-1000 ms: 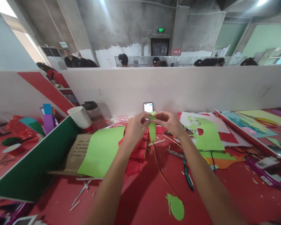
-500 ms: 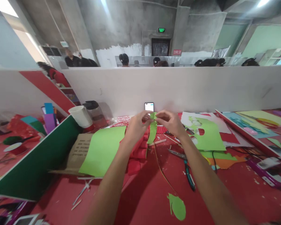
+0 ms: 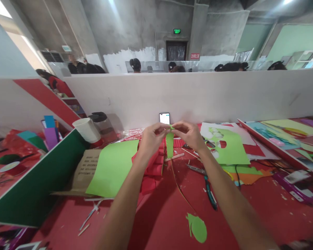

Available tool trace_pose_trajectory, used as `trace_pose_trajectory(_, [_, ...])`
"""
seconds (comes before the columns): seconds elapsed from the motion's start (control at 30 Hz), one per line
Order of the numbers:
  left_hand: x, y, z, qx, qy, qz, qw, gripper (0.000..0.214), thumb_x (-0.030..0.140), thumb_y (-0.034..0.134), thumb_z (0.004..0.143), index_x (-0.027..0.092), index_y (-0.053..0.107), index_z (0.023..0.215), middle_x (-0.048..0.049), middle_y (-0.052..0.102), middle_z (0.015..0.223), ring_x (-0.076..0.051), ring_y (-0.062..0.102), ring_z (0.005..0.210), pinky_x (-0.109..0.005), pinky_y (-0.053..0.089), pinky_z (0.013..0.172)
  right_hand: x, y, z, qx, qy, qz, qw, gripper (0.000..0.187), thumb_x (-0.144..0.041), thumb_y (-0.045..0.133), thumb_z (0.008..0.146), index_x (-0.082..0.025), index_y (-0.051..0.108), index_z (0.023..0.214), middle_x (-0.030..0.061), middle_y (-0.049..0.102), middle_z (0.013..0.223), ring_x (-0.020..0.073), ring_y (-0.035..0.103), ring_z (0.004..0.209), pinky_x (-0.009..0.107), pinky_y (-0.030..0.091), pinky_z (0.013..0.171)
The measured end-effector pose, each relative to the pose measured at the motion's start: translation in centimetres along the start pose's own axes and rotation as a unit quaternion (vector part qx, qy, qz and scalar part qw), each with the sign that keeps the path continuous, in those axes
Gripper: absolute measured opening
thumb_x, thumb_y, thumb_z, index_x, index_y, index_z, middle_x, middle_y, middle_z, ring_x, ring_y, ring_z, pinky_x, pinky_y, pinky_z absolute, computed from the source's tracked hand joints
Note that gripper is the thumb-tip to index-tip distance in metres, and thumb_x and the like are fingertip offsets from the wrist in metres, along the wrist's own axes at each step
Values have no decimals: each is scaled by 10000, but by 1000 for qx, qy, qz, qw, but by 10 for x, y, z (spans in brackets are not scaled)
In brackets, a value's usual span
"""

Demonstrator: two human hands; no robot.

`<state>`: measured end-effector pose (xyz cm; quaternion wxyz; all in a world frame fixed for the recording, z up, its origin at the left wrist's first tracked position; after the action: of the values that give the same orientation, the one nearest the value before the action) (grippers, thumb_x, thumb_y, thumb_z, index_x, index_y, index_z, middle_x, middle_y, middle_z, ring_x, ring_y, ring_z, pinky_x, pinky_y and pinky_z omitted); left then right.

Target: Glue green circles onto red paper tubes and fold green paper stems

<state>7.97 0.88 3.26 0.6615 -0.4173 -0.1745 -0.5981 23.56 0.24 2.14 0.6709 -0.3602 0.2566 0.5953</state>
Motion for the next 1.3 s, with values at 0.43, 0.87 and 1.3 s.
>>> trace_pose_trajectory(0.43, [-3, -3, 0, -9, -38, -9, 999, 241, 259, 590, 861, 203, 621, 1093, -43, 718, 861, -155, 651, 752, -281, 499, 690, 1, 7, 0, -49, -2, 15, 999, 249, -303, 694, 804, -237, 679, 1045, 39, 706, 950, 192, 671, 898, 381, 555, 849])
trace_pose_trajectory(0.87, [-12, -3, 3, 2, -47, -30, 998, 132, 248, 629, 824, 196, 595, 941, -30, 663, 839, -137, 614, 738, -263, 491, 652, 1, 10, -1, -76, 1, -28, 997, 301, -286, 678, 819, -236, 675, 1116, 38, 695, 946, 177, 651, 873, 346, 529, 839])
trace_pose_trajectory(1.3, [-14, -3, 2, -59, -75, -7, 995, 121, 276, 658, 781, 169, 662, 836, -46, 701, 827, -162, 643, 735, -286, 501, 662, 2, 9, 0, -75, 12, -25, 997, 255, -346, 697, 807, -249, 688, 1043, 46, 705, 1023, 200, 678, 916, 376, 543, 859])
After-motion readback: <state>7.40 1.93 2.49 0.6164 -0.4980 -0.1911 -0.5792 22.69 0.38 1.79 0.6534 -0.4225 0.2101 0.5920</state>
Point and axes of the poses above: each hand's wrist, its own z-axis towards the middle knuckle, its own y-axis out of the palm, x = y × z, the point moved 6 cm from there along z, towards the middle knuckle
